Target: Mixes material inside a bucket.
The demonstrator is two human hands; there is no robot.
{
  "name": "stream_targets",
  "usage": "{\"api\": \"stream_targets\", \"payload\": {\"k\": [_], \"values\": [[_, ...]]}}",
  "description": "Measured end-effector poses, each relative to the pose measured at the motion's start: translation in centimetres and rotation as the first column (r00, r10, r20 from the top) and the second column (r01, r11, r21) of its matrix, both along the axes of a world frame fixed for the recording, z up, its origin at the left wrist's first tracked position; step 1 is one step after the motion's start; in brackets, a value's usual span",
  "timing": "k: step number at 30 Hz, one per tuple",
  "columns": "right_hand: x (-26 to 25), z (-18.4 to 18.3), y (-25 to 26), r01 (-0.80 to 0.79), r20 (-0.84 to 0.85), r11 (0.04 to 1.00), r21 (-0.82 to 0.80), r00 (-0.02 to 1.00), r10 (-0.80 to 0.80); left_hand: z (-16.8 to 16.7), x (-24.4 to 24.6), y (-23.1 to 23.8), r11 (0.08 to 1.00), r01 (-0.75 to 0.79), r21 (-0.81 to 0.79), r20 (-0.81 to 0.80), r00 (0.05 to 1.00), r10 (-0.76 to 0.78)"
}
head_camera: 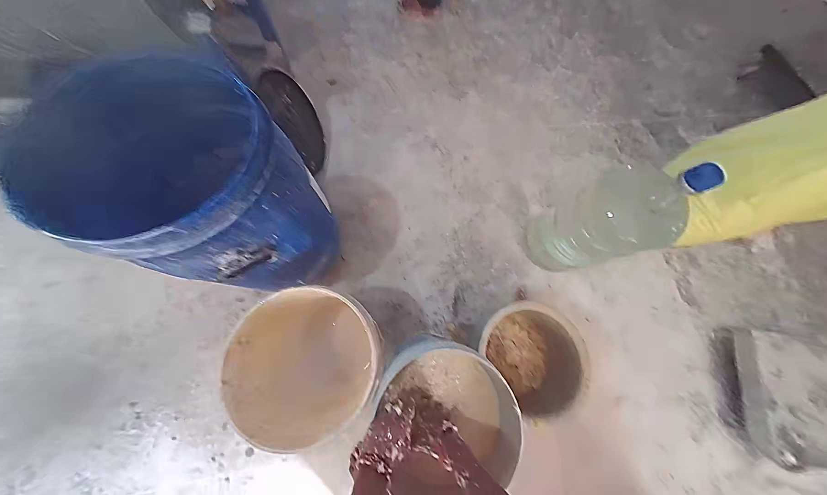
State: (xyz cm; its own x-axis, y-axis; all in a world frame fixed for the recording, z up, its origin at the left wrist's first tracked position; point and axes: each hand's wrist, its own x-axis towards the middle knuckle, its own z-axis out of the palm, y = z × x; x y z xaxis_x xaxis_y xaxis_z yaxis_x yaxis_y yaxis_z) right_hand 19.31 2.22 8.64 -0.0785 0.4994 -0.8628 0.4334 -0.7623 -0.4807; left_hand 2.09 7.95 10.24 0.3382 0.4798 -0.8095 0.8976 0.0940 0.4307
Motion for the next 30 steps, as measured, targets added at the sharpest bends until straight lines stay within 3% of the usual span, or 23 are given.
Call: {"api": "stream_targets", "payload": {"k": [1, 2, 5, 9, 10, 12, 14, 15, 16, 18, 20, 22, 28, 30], "values": [[-0.8, -0.9, -0.7, -0.042, 0.019, 0.996, -0.084, 0.999, 0.043, 2.4, 1.6, 2.3, 0.987, -0.014, -0.158, -0.094, 0.996, -0.001], [-1.5, -1.7, -1.5, -0.079, 0.022, 0.988, -0.135, 0.996, 0.083, 3.2, 2.4, 2.6, 0.986, -0.048, -0.158, -0.132, 0.991, 0.027], [-2.1, -2.6, -2.7, -0.095, -0.059, 0.987, -0.131, 0.994, 0.088, 1.1, 1.9, 0.8, 0.999, 0.008, 0.051, -0.089, 0.996, -0.003], [1.3, -2.3, -3.9, -0.076, -0.091, 0.969, -0.236, 0.994, 0.056, 1.7, 2.1, 1.3, 0.993, 0.104, 0.056, -0.091, 0.991, -0.099], [2.6, -2.8, -5.3, -0.022, -0.083, 0.979, -0.202, 0.997, 0.005, 1.4, 2.2, 1.0, 0.993, 0.098, 0.073, -0.097, 0.991, -0.09], [4.2, -4.0, -8.7, 0.063, -0.077, 0.994, 0.094, 0.995, -0.056, 1.1, 2.1, 1.0, 0.992, 0.102, 0.078, -0.094, 0.991, -0.095], [3.2, 0.9, -5.3, 0.125, 0.044, 0.987, -0.101, 0.992, -0.122, 1.1, 1.9, 1.3, 0.99, 0.117, 0.078, -0.076, 0.991, -0.111], [3.3, 2.4, -3.8, 0.025, 0.009, 0.994, -0.109, 1.0, -0.024, 1.3, 2.0, 1.3, 0.989, 0.127, 0.075, -0.072, 0.99, -0.121], [3.4, 3.3, -3.2, -0.038, 0.001, 0.998, -0.04, 0.999, 0.038, 1.4, 2.1, 1.4, 0.987, 0.15, 0.054, -0.081, 0.986, -0.145], [2.9, 5.0, -2.1, 0.023, 0.028, 0.992, 0.124, 0.999, -0.026, 1.5, 2.2, 1.6, 0.984, 0.17, 0.052, -0.081, 0.983, -0.165], [2.0, 5.7, -1.5, 0.157, 0.081, 0.975, 0.158, 0.982, -0.171, 1.3, 2.0, 1.2, 0.983, 0.131, 0.125, -0.05, 0.991, -0.126], [1.5, 5.4, -1.5, 0.192, 0.143, 0.97, 0.147, 0.966, -0.213, 1.1, 1.8, 0.9, 0.981, 0.123, 0.147, -0.043, 0.992, -0.118], [1.7, 4.4, -1.6, 0.075, 0.29, 0.986, 0.147, 0.95, -0.115, 1.0, 1.8, 1.0, 0.982, 0.143, 0.128, -0.056, 0.989, -0.136], [2.1, 4.9, 0.8, -0.127, 0.282, 0.987, 0.102, 0.955, 0.093, 1.3, 1.9, 1.2, 0.985, 0.143, 0.098, -0.064, 0.988, -0.138]]}}
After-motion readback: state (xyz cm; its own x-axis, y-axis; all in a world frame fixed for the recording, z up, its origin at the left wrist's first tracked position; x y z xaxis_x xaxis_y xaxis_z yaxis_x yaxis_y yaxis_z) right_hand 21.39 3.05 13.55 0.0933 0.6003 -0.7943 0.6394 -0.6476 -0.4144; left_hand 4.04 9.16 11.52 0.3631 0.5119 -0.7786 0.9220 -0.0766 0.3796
